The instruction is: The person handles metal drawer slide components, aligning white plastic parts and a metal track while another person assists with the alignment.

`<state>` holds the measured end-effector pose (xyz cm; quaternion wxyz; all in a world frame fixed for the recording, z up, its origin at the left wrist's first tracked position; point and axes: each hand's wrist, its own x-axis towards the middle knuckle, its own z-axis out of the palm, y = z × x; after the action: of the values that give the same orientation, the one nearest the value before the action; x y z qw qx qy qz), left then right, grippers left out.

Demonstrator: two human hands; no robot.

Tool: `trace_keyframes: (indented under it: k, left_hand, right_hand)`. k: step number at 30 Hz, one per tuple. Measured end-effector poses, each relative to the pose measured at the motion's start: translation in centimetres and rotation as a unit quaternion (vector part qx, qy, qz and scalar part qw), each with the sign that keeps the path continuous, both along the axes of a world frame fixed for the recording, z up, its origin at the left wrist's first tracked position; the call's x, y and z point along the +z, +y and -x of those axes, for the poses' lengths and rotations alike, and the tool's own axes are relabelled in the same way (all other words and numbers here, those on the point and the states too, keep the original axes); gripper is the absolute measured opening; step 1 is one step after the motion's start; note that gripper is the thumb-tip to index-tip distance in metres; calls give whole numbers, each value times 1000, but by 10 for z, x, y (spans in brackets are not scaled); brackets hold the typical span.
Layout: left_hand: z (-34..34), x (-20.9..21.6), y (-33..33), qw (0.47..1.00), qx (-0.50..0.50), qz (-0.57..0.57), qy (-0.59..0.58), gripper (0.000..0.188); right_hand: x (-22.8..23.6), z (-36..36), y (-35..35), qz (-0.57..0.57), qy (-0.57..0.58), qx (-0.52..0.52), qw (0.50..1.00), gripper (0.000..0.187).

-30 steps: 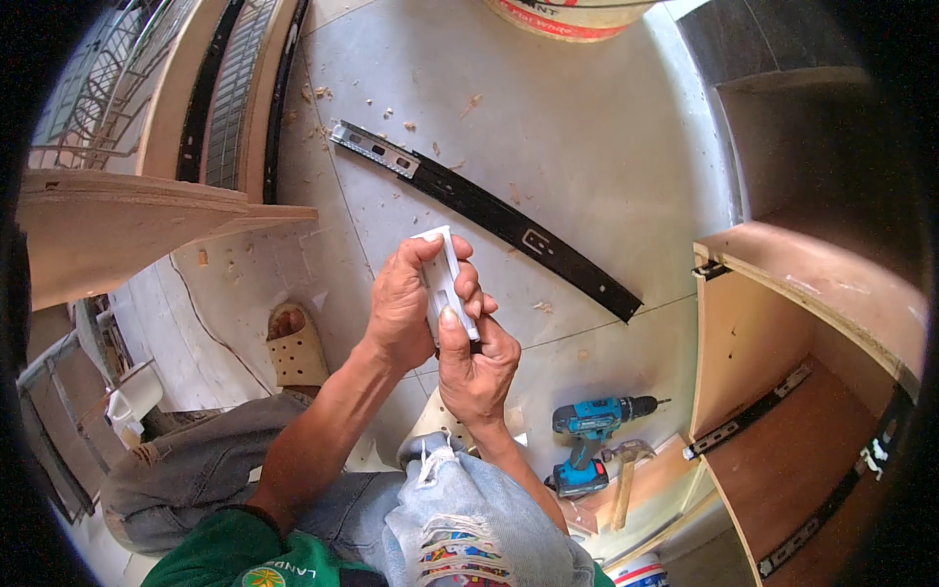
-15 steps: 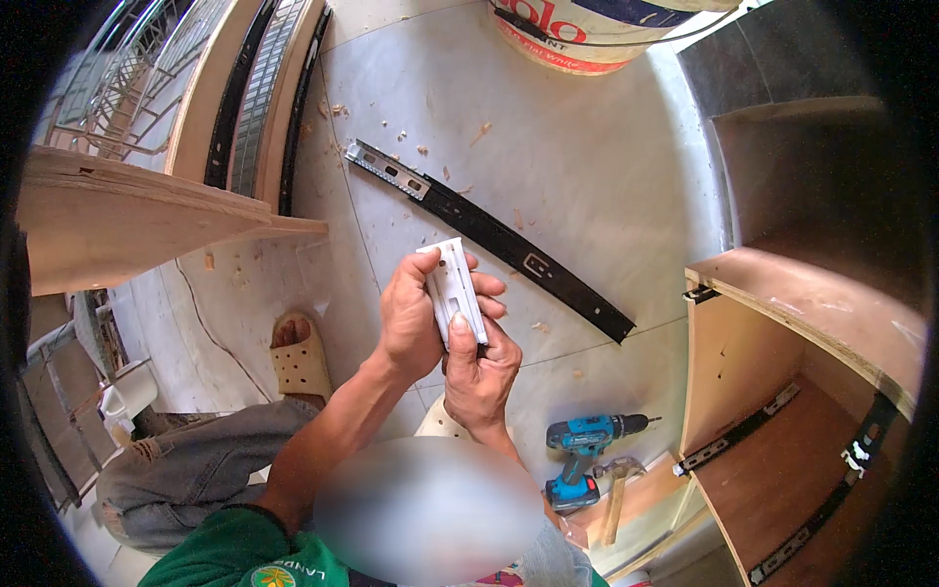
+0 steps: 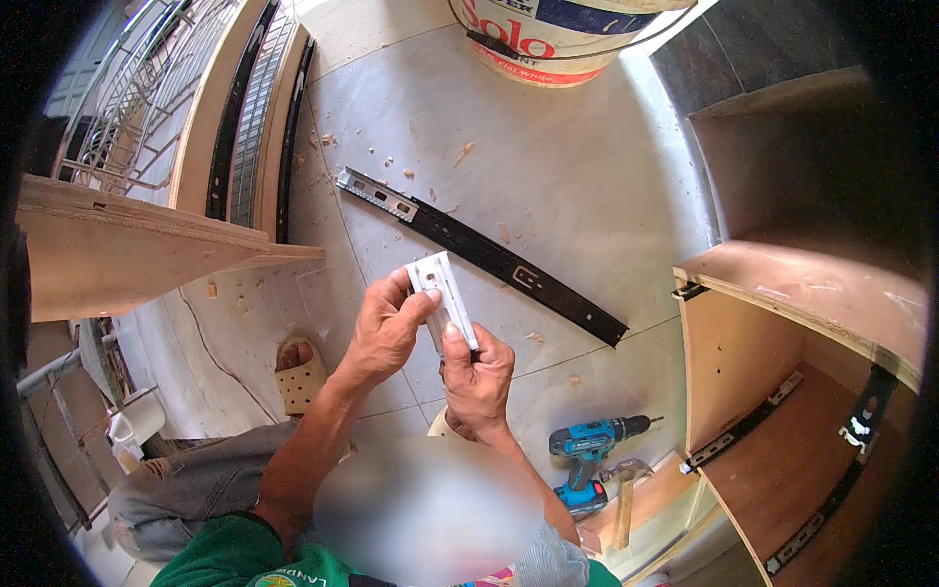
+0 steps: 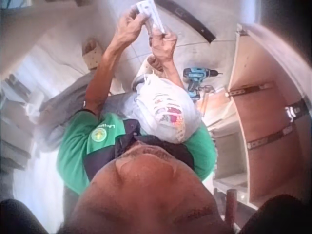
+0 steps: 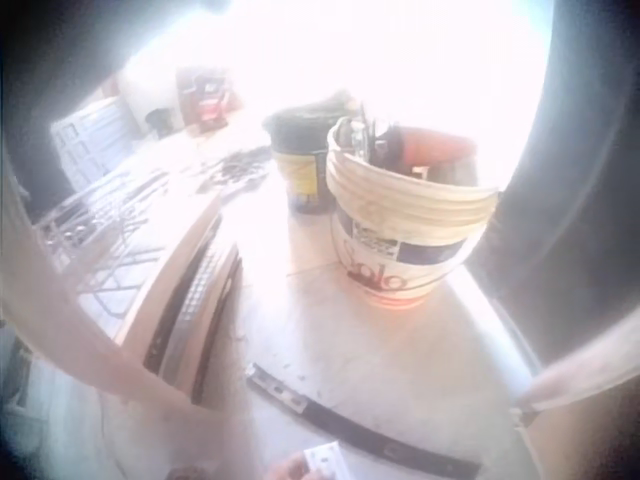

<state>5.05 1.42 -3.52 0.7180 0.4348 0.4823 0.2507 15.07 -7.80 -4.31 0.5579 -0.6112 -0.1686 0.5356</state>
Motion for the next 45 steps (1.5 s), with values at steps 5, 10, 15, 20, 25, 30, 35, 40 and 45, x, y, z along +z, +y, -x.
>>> trace_keyframes:
  k: [5, 10, 15, 20, 25, 30, 35, 40, 45]
  left_hand:
    - [-5, -14, -11, 998, 54, 15, -36, 29]
    - [-19, -4, -18, 990, 109, 65, -60, 29]
    - [-19, -3, -14, 993, 119, -2, 8, 36]
    - [-19, 1, -4, 990, 133, -31, 24, 34]
    - [-18, -5, -5, 988, 137, -69, 34, 35]
    - [-10, -10, -2, 970, 136, -136, 149, 38]
    - [-10, -4, -1, 973, 133, -146, 117, 41]
    - [-10, 3, -1, 966, 124, -192, 118, 43]
    - [-9, 11, -3, 971, 113, -187, 96, 44]
  right_hand:
    - [2, 8, 5, 2, -11, -21, 1000, 29]
    - [-9, 19, 12, -48, -133, -20, 990, 28]
    - [-10, 22, 19, -60, -158, -1, 986, 31]
    - [-4, 20, 25, -52, -150, 56, 986, 32]
    - [0, 5, 22, -32, -177, 152, 972, 35]
    - [5, -33, 23, -11, -43, 204, 978, 33]
    - [5, -28, 51, -50, -117, 116, 985, 27]
    - [8, -33, 63, -90, -81, 198, 973, 30]
    - [20, -30, 65, -109, -135, 206, 963, 29]
